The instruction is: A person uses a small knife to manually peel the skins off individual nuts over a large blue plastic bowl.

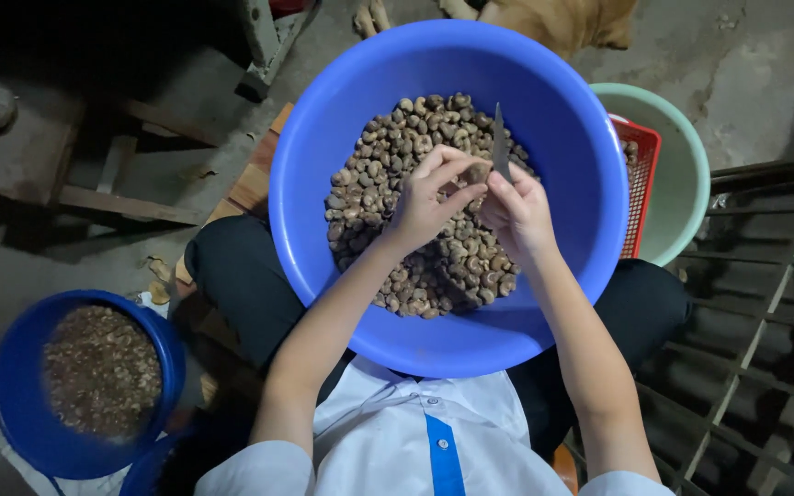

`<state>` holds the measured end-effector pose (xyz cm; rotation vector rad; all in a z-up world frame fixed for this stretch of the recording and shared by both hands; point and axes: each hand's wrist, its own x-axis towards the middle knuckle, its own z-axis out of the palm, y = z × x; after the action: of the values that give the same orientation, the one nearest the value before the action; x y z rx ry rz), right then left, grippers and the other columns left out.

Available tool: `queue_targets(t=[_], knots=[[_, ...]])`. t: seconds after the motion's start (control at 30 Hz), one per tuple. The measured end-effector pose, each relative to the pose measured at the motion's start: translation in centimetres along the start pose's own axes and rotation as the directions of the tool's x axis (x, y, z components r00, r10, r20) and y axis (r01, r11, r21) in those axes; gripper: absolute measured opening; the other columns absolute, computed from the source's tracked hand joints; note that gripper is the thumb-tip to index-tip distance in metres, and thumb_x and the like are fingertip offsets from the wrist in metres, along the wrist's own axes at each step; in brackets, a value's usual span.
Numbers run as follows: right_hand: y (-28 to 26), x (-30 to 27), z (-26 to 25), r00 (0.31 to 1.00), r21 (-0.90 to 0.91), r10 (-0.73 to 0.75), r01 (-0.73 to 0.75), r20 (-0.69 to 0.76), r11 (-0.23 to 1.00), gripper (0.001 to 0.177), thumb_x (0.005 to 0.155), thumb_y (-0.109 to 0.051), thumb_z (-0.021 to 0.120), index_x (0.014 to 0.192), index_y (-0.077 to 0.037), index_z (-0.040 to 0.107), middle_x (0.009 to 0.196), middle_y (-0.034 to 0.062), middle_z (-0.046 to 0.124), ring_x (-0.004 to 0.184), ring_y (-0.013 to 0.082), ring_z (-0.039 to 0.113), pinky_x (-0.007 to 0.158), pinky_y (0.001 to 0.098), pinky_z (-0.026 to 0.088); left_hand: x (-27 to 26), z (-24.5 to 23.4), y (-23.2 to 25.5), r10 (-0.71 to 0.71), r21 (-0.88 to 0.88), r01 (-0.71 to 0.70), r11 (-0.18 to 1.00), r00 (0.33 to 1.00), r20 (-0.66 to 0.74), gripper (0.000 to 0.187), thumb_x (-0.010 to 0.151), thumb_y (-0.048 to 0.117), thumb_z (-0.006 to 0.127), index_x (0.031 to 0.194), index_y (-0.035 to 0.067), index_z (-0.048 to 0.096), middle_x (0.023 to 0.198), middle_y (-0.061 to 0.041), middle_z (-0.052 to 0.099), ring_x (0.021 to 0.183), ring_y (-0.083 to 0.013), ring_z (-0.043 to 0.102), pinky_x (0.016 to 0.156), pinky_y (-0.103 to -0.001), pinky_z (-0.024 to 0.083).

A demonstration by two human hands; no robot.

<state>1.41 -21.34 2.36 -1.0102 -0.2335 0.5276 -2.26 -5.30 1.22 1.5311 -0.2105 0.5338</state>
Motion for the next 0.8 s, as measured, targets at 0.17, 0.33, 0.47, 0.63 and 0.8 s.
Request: queue_targets(t=[0.17,0.33,0.47,0.63,0.8], knots=[[-0.8,0.3,-0.2,0.908,-0.633,-0.415,0.286,-0.061,0.719,0.013,0.11,-0.014,0.059,0.1,-0.007,0.066,0.053,0.0005,0.046,0.044,0.0115,0.046,0.046,0.0223,0.033,0.2,-1.4,0.0,0.033,0.266,-0.036,0.963,0.999,0.017,0.021,0.105,0.025,0.067,0.107,0.005,0.071,0.075,-0.007,0.067,0.063,-0.0196,0.069,0.048,-0.03,0.058],[-1.3,0.4,-1.4,0.807,-0.918,-0.531,0.376,0.257,0.126,0.009,0.107,-0.016,0.069,0.103,-0.012,0.076,0.063,0.0101,0.063,0.058,0.0361,0.065,0.052,0.0359,0.047,0.8,-2.1,1.7,0.065,0.568,-0.13,0.813,0.989,0.133,0.036,0.108,0.036,0.059,0.096,0.002,0.064,0.059,-0.012,0.063,0.052,-0.0295,0.067,0.04,-0.039,0.05],[-2.7,0.6,-2.4,0.751,-0.883,-0.466,0.378,0.467,-0.277,0.006,0.101,-0.019,0.073,0.095,-0.018,0.072,0.059,0.0014,0.06,0.054,0.0279,0.063,0.054,0.0378,0.051,1.2,-2.5,3.3,0.042,0.47,-0.115,0.875,0.986,0.164,0.037,0.108,0.034,0.058,0.093,0.002,0.066,0.057,-0.014,0.063,0.052,-0.0282,0.067,0.045,-0.032,0.05],[-2.9,0.6,-2.3,0.746,-0.875,-0.469,0.341,0.474,-0.343,0.012,0.105,-0.018,0.069,0.093,-0.017,0.067,0.054,0.0033,0.054,0.053,0.03,0.063,0.053,0.0383,0.049,1.7,-2.1,2.8,0.029,0.289,-0.069,0.955,0.99,0.139,0.029,0.108,0.032,0.057,0.093,0.008,0.066,0.057,-0.011,0.063,0.054,-0.0248,0.066,0.048,-0.028,0.05],[-3.6,0.8,-2.9,0.769,-0.871,-0.416,0.38,0.485,-0.312,0.019,0.107,-0.013,0.067,0.089,-0.014,0.06,0.051,0.0007,0.047,0.046,0.0282,0.055,0.049,0.0339,0.047,1.8,-3.2,3.6,-0.015,0.214,-0.025,0.976,0.982,0.187,0.031,0.107,0.036,0.059,0.093,0.01,0.066,0.057,-0.008,0.065,0.052,-0.0243,0.067,0.047,-0.029,0.049]])
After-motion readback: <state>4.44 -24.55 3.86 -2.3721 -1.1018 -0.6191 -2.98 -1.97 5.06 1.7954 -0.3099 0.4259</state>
